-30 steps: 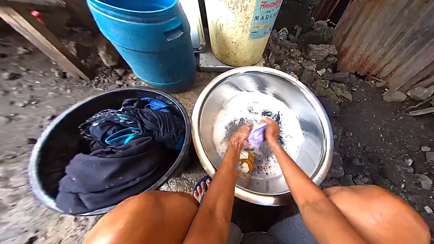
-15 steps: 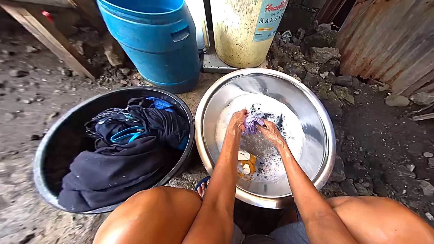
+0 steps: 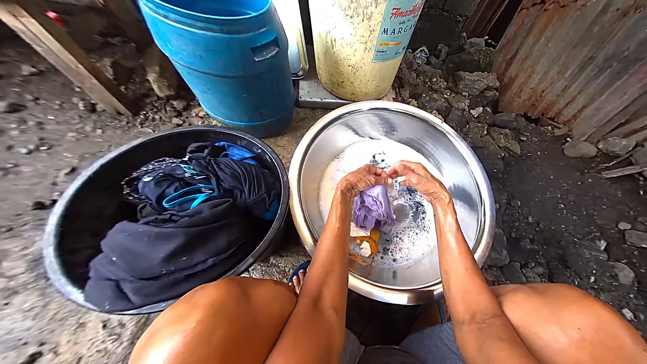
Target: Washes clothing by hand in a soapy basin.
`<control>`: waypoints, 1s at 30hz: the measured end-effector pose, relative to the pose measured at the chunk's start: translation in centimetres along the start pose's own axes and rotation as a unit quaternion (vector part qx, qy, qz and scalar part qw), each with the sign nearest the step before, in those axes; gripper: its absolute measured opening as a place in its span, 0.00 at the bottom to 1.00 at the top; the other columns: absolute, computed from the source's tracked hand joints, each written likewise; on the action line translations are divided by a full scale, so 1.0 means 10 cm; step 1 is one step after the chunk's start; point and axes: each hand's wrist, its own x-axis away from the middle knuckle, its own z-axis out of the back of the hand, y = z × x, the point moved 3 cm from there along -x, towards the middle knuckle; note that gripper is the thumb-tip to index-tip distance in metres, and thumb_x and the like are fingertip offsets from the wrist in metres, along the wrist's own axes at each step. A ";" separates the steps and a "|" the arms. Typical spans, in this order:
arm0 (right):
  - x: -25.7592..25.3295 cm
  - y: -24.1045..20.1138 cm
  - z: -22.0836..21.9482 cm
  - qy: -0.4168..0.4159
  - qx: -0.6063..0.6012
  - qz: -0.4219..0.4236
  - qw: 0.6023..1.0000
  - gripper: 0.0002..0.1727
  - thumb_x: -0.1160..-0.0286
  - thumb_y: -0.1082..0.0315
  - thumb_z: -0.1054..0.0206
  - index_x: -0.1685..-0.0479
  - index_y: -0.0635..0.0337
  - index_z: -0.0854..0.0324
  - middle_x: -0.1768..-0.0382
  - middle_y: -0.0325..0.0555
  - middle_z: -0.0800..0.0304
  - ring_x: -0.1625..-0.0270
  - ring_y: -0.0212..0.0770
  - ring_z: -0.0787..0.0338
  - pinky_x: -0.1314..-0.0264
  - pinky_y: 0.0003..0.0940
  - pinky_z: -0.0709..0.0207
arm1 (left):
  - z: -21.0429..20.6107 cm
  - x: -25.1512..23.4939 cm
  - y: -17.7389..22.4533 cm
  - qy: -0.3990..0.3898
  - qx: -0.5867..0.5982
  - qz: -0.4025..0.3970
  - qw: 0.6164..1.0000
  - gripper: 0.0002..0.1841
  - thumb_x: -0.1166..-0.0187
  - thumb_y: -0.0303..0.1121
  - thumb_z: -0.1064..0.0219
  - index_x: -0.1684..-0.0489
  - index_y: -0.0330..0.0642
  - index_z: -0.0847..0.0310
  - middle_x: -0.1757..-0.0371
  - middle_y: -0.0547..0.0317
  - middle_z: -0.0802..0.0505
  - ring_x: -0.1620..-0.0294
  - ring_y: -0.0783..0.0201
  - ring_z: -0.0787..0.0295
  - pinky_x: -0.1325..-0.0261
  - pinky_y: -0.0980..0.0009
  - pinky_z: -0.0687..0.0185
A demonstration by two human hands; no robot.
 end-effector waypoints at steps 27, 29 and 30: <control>0.22 0.05 0.31 0.190 0.064 -0.103 0.974 0.34 0.08 0.39 0.57 0.30 0.58 0.19 0.38 0.57 0.12 0.39 0.55 0.12 0.40 0.59 0.19 | -0.21 0.13 0.10 0.022 0.292 -0.071 0.953 0.17 0.09 0.48 0.50 0.42 0.49 0.20 0.59 0.65 0.07 0.61 0.71 0.09 0.55 0.70 0.11; 0.13 0.26 0.08 0.101 -0.047 -0.163 0.980 0.47 0.10 0.32 0.73 0.27 0.62 0.22 0.41 0.57 0.10 0.40 0.50 0.11 0.41 0.52 0.16 | -0.23 0.11 0.11 -0.010 0.286 -0.075 0.955 0.27 0.11 0.59 0.52 0.34 0.49 0.22 0.52 0.63 0.07 0.54 0.69 0.09 0.49 0.68 0.10; 0.11 0.31 -0.02 0.073 -0.111 -0.166 0.977 0.48 0.12 0.30 0.76 0.23 0.60 0.26 0.40 0.56 0.11 0.40 0.47 0.11 0.41 0.47 0.15 | -0.23 0.11 0.11 -0.025 0.287 -0.078 0.954 0.32 0.14 0.65 0.52 0.31 0.49 0.23 0.49 0.62 0.06 0.51 0.68 0.08 0.46 0.68 0.10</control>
